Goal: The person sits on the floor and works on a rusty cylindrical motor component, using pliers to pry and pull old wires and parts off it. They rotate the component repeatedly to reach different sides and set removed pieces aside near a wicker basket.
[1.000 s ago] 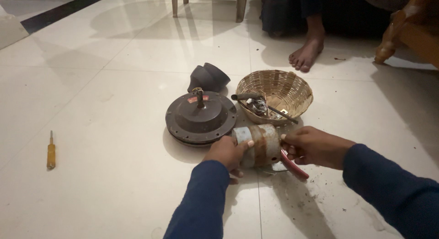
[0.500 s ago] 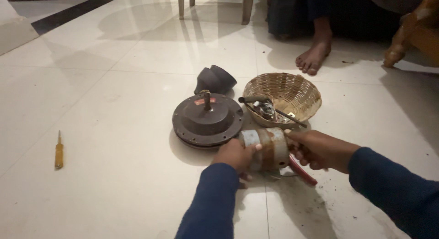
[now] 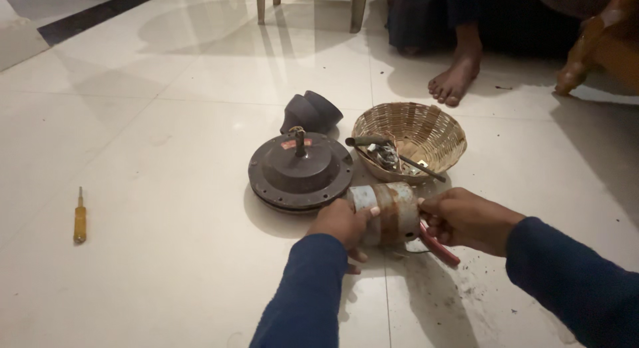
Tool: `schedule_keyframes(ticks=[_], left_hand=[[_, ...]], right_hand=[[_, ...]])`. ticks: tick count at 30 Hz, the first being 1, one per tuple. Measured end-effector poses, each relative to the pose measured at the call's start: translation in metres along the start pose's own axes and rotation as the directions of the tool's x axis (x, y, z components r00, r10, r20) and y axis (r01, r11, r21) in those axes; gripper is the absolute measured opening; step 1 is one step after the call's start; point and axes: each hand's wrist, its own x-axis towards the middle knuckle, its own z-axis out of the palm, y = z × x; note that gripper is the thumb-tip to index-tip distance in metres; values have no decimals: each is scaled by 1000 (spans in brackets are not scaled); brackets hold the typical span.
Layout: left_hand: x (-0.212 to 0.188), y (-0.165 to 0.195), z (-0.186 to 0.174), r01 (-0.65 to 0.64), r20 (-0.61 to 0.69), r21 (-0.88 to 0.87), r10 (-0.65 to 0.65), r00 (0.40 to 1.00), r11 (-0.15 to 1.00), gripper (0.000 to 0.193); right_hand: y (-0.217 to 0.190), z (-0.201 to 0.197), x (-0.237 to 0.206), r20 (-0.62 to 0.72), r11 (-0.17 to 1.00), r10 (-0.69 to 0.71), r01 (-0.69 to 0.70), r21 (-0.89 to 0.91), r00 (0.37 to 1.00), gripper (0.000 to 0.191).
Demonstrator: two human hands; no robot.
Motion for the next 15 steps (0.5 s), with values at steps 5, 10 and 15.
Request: schedule_keyframes(ticks=[5, 10, 15], left_hand=[[-1, -2, 0, 7, 12, -10, -6, 1000, 1000, 44], [6, -2, 0, -4, 30, 20, 3, 1000, 1000, 45], [7, -3, 1, 14, 36, -1, -14, 999, 1000, 42]], right_hand=[[0, -3, -8, 63, 993, -32, 25, 118, 998, 26], [0, -7, -4, 94, 999, 32, -34, 18, 995, 40], [5, -9, 6, 5, 995, 96, -95, -39, 995, 38]])
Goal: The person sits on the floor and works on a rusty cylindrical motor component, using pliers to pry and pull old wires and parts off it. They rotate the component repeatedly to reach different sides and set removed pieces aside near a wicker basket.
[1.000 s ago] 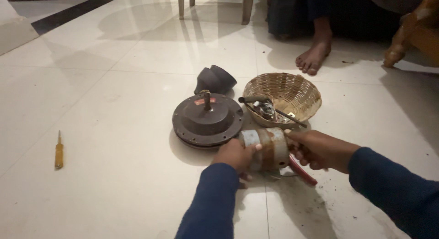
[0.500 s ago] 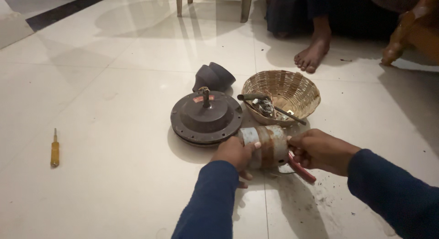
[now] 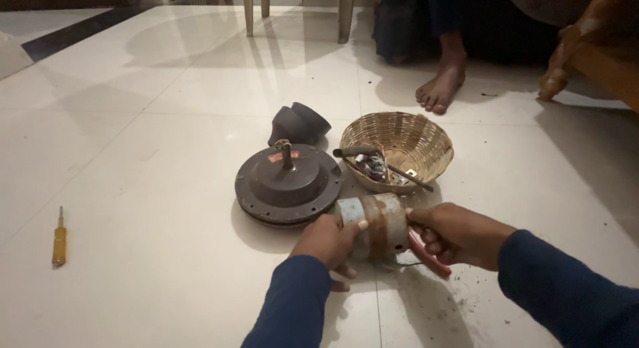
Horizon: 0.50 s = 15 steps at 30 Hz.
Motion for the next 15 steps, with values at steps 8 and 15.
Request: schedule_keyframes(ticks=[8, 15], left_hand=[[-2, 1, 0, 20, -5, 15, -20, 1000, 1000, 47], [-4, -3, 1, 4, -3, 20, -4, 1000, 1000, 45]], right_hand=[[6, -3, -3, 143, 972, -184, 158, 177, 973, 28], [3, 3, -13, 171, 981, -192, 183, 67, 966, 33]])
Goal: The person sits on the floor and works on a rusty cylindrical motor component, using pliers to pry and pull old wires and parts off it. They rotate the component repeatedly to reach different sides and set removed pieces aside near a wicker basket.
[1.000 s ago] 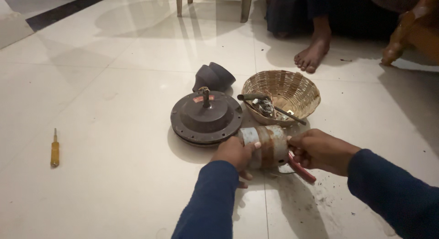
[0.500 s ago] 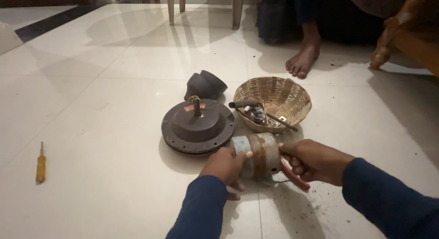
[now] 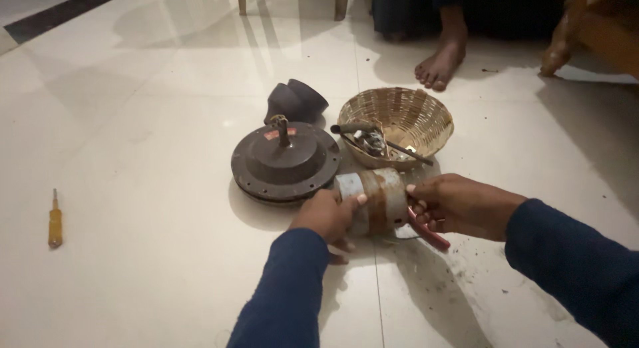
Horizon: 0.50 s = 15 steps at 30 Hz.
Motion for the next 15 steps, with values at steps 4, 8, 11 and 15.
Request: schedule_keyframes(ticks=[4, 8, 11, 15], left_hand=[[0, 2, 1, 25, -5, 12, -25, 1000, 1000, 44], [1, 1, 0, -4, -1, 16, 4, 1000, 1000, 43], [3, -2, 2, -27, -16, 33, 28, 999, 999, 46], [5, -5, 4, -16, 10, 16, 15, 1000, 1000, 46]], right_hand=[[-2, 4, -3, -75, 995, 74, -79, -62, 994, 36], [1, 5, -2, -81, 991, 123, -127, -48, 989, 49], [6, 4, 4, -59, 987, 119, -112, 115, 991, 40], [9, 1, 9, 42, 967, 128, -134, 215, 991, 36]])
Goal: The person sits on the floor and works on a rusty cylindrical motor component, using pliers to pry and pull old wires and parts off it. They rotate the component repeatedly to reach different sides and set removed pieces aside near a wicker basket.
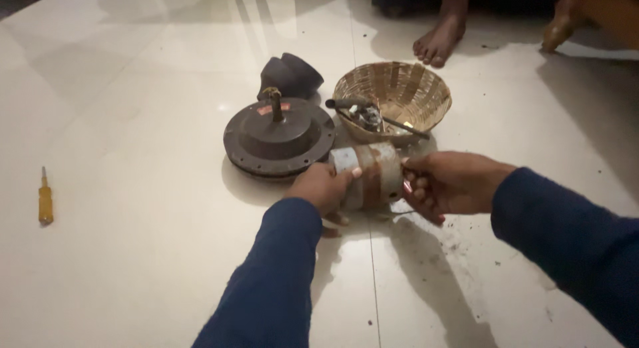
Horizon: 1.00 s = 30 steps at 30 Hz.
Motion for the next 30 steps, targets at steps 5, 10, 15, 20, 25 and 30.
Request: schedule_keyframes(ticks=[5, 10, 15, 20, 25, 30], left_hand=[[0, -1, 0, 21, -11, -3, -21, 1000, 1000, 45], [0, -3, 1, 9, -17, -7, -9, 1000, 1000, 45], [3, -2, 0, -11, -10, 20, 11, 1000, 1000, 47], [1, -1, 2, 21, -29, 29, -20, 999, 999, 50], [-1, -1, 3, 16, -28, 8, -15, 999, 1000, 47], [-4, -1, 3, -1, -29, -1, 1, 1000, 1000, 44]], right_hand=[[-4, 6, -10, 3, 1000, -13, 13, 15, 1000, 25], [-7, 19, -22, -122, 999, 30, -33, -25, 992, 25], [-3, 15, -13, -190, 997, 4, -20, -80, 982, 36], [0, 2, 0, -149, 999, -42, 40, -19, 988, 26], [-4, 0, -8, -17, 997, -47, 46, -63, 999, 25], [-7, 8, -15, -26, 996, -80, 79, -41, 996, 25]])
